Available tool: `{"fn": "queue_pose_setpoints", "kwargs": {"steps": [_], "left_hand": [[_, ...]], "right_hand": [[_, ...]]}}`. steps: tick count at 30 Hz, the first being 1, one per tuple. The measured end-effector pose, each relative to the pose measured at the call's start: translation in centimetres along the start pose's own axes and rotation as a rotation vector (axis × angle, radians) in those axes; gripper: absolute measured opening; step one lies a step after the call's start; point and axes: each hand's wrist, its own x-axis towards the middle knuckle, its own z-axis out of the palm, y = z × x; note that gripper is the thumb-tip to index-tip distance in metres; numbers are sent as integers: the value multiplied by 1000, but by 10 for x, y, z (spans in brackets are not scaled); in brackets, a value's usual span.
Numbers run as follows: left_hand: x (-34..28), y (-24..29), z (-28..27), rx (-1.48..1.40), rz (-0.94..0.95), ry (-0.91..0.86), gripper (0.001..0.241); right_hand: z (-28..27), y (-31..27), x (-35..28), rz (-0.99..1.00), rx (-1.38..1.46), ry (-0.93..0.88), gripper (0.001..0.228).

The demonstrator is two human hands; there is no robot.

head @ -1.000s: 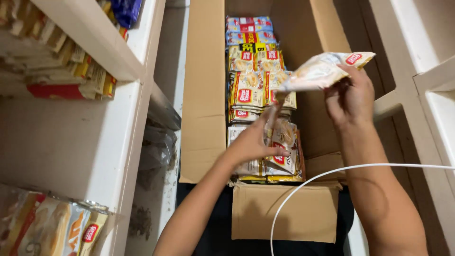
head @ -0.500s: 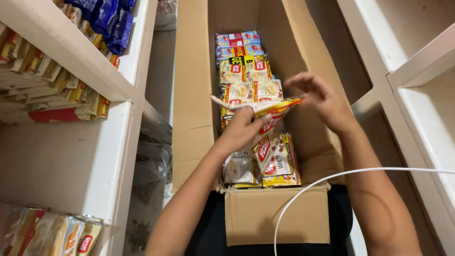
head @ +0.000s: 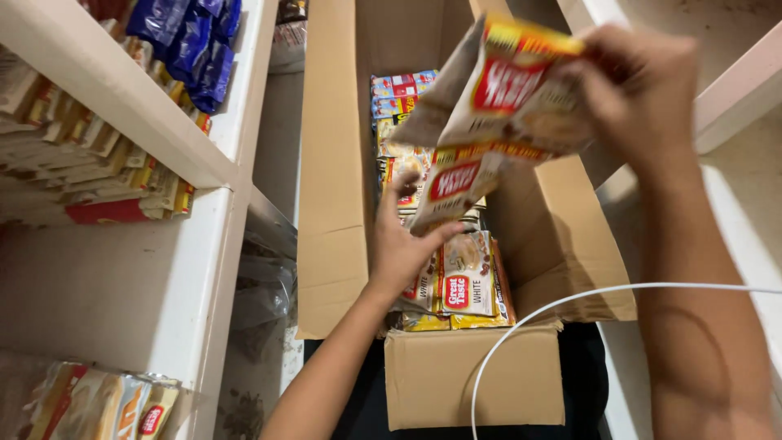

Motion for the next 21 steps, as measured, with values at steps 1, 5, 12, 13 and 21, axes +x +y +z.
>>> {"fn": "queue_pose_setpoints", "kwargs": {"steps": [1, 5, 12, 13, 21], "left_hand": [[-6, -12, -1, 48, -146, -122, 68], [-14, -51, -11, -325, -680, -263, 33], [-13, -9, -28, -79, -89, -358, 26], [-15, -8, -25, -114, -77, -400, 24], [-3, -22, -5, -164, -424, -242, 20]], "right_hand": [[-6, 8, 6, -36, -27, 25, 12], [-22, 44, 18, -182, 220, -52, 10], [-26, 40, 30, 324, 572, -48, 9], [-19, 42, 27, 125, 353, -60, 14], [26, -18, -26, 257, 428, -383, 39]]}}
